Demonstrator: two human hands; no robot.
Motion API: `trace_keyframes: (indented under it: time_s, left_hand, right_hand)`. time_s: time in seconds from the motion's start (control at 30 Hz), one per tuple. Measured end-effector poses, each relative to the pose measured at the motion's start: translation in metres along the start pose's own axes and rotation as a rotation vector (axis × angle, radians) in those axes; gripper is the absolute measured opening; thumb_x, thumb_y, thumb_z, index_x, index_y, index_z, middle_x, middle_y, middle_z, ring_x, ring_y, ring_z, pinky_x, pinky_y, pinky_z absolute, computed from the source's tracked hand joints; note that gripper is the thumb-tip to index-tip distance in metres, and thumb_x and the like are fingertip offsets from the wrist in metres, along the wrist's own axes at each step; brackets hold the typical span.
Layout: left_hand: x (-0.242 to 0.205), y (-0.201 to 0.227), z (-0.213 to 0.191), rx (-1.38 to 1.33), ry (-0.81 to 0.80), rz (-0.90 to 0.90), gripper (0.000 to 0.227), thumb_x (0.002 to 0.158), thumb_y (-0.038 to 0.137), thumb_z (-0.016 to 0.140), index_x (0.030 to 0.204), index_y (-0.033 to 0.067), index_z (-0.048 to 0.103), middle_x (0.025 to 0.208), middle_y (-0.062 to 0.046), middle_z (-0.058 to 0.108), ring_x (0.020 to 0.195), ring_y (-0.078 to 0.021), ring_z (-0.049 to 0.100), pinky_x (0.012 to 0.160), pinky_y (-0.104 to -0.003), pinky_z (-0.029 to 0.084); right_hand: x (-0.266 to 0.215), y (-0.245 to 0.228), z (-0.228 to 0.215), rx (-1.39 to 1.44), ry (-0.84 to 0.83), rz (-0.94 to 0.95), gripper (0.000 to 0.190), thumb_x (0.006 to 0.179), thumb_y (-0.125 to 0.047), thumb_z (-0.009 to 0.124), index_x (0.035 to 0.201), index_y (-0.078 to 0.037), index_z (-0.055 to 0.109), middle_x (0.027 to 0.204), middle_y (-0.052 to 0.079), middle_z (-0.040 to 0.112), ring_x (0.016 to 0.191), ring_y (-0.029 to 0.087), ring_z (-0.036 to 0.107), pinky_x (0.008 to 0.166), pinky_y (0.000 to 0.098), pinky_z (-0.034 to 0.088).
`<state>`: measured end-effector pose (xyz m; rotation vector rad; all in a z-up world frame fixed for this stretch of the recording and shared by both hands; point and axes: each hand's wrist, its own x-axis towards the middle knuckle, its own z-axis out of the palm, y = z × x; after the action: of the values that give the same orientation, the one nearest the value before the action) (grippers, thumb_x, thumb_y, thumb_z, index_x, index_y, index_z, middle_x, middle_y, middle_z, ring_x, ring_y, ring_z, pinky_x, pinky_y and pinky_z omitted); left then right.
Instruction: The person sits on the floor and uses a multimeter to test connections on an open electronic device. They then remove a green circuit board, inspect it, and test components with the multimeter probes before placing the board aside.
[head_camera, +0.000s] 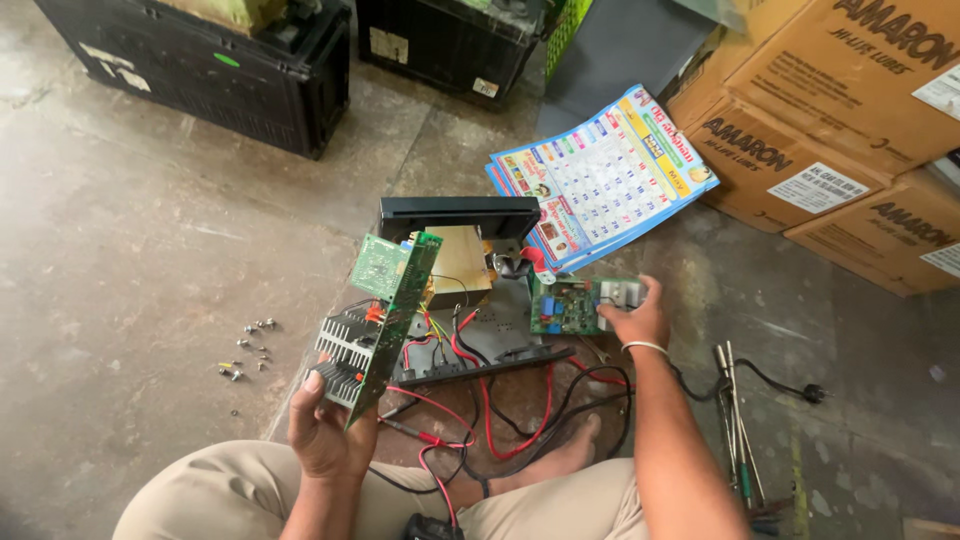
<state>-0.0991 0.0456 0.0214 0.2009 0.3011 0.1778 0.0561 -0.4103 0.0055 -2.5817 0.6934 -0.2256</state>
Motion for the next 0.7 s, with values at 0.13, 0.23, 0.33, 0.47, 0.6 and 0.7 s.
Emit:
trace_keyframes:
  time_s: [0.13, 0.23, 0.33, 0.47, 0.6, 0.7]
  left_hand:
    - [-0.001, -0.001, 0.017, -0.015, -0.054, 0.018, 0.057, 0.086, 0.025, 0.068, 0.132, -0.0068, 0.056, 0.125, -0.018, 0.067, 0.118, -0.0325, 0.064, 0.112, -0.049, 0.045]
    - [-0.006, 0.004, 0.026, 0.018, -0.172, 0.048, 0.072, 0.084, 0.024, 0.071, 0.144, -0.0076, 0.048, 0.134, -0.019, 0.062, 0.124, -0.0305, 0.062, 0.112, -0.045, 0.045]
    - [-0.014, 0.010, 0.035, 0.154, -0.238, 0.122, 0.086, 0.081, 0.022, 0.075, 0.153, -0.0064, 0.037, 0.137, -0.019, 0.059, 0.124, -0.0289, 0.062, 0.109, -0.043, 0.047]
    - [-0.026, 0.019, 0.043, 0.247, -0.278, 0.232, 0.094, 0.079, 0.017, 0.080, 0.157, -0.0067, 0.034, 0.134, -0.014, 0.057, 0.121, -0.0248, 0.061, 0.105, -0.039, 0.050]
    - [-0.041, 0.028, 0.051, 0.364, -0.286, 0.291, 0.098, 0.075, 0.017, 0.083, 0.158, -0.0047, 0.035, 0.132, -0.013, 0.056, 0.116, -0.0226, 0.061, 0.101, -0.035, 0.050]
    - [-0.045, 0.037, 0.058, 0.450, -0.283, 0.313, 0.101, 0.071, 0.019, 0.084, 0.157, -0.0036, 0.036, 0.129, -0.013, 0.057, 0.115, -0.0230, 0.063, 0.101, -0.035, 0.051]
  right_hand:
    - [-0.006, 0.004, -0.017, 0.071, 0.277, -0.151, 0.095, 0.061, -0.030, 0.096, 0.142, -0.016, 0.048, 0.131, 0.019, 0.061, 0.117, 0.039, 0.061, 0.097, 0.0501, 0.049]
    - [-0.015, -0.003, -0.038, 0.119, 0.462, -0.286, 0.097, 0.065, -0.028, 0.097, 0.146, -0.012, 0.046, 0.139, 0.020, 0.057, 0.124, 0.042, 0.057, 0.102, 0.0507, 0.047]
    - [-0.031, -0.015, -0.073, 0.211, 0.563, -0.413, 0.097, 0.070, -0.026, 0.098, 0.149, -0.008, 0.044, 0.143, 0.021, 0.055, 0.128, 0.040, 0.057, 0.109, 0.0488, 0.047]
    - [-0.081, -0.039, -0.106, 0.603, 0.471, -0.451, 0.092, 0.084, -0.019, 0.097, 0.153, -0.008, 0.038, 0.144, 0.018, 0.052, 0.128, 0.029, 0.057, 0.116, 0.0433, 0.050]
    - [-0.143, -0.062, -0.112, 0.944, 0.327, -0.365, 0.099, 0.081, -0.006, 0.088, 0.162, -0.009, 0.030, 0.148, 0.015, 0.051, 0.131, 0.024, 0.058, 0.112, 0.0372, 0.051]
    - [-0.177, -0.072, -0.111, 1.005, 0.307, -0.411, 0.096, 0.081, 0.000, 0.085, 0.159, -0.009, 0.029, 0.147, 0.016, 0.051, 0.130, 0.024, 0.058, 0.111, 0.0360, 0.050]
